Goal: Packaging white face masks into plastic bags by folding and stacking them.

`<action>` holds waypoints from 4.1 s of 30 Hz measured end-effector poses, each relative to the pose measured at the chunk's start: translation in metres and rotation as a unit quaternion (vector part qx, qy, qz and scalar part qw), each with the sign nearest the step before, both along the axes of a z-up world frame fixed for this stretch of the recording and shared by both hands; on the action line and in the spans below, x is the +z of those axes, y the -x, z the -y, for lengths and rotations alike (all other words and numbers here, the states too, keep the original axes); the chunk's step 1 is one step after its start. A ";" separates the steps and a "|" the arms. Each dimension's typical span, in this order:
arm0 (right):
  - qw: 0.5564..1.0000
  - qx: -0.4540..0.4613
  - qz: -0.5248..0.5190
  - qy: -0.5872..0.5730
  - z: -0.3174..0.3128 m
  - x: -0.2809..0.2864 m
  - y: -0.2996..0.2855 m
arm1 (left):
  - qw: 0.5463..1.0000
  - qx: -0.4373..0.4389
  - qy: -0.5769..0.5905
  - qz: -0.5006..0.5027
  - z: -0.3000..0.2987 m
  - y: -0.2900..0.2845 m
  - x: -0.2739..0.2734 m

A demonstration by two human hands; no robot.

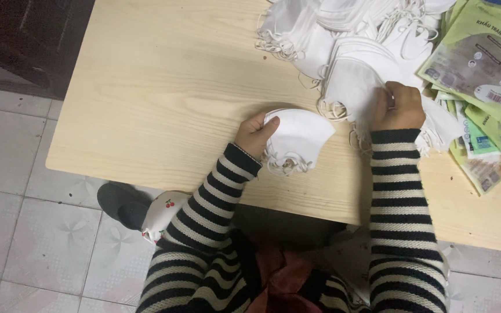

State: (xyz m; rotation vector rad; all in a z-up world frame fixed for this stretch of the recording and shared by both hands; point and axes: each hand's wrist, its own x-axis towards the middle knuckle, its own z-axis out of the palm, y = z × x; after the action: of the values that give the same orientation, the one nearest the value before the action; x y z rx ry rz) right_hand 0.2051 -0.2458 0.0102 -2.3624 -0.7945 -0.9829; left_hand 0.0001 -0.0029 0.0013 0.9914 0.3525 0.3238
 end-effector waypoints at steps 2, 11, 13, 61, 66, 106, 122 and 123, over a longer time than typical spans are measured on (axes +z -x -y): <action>0.999 -0.018 0.001 0.028 0.005 -0.004 0.001 | 1.000 0.007 -0.002 0.000 0.001 0.003 0.010; 0.997 0.021 -0.064 -0.023 0.000 0.022 0.014 | 0.999 -0.015 -0.028 -0.008 -0.003 0.003 -0.002; 0.979 0.081 -0.134 -0.127 -0.006 0.033 0.021 | 0.998 -0.036 -0.057 -0.018 -0.004 0.004 -0.003; 0.904 0.332 -0.237 -0.127 -0.068 0.023 0.128 | 0.977 -0.058 -0.198 -0.060 -0.016 0.020 0.026; 0.898 0.356 -0.227 -0.124 -0.066 -0.042 0.108 | 0.963 -0.039 -0.264 0.031 -0.010 0.009 0.005; 0.772 0.329 -0.535 -0.091 -0.043 0.044 0.105 | 0.968 -0.135 -0.209 0.035 -0.004 0.028 0.031; 0.721 0.320 -0.563 -0.248 -0.080 0.021 0.148 | 0.982 0.028 -0.185 -0.040 0.003 0.006 -0.005; 0.696 0.327 -0.585 -0.256 -0.080 0.026 0.148 | 0.980 0.028 -0.183 -0.066 0.002 0.004 -0.025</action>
State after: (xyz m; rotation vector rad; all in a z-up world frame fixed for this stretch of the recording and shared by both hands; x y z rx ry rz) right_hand 0.0567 -0.1658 0.0364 -1.4750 -0.5789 0.5756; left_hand -0.0038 -0.0050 -0.0237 1.3709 0.4507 0.3835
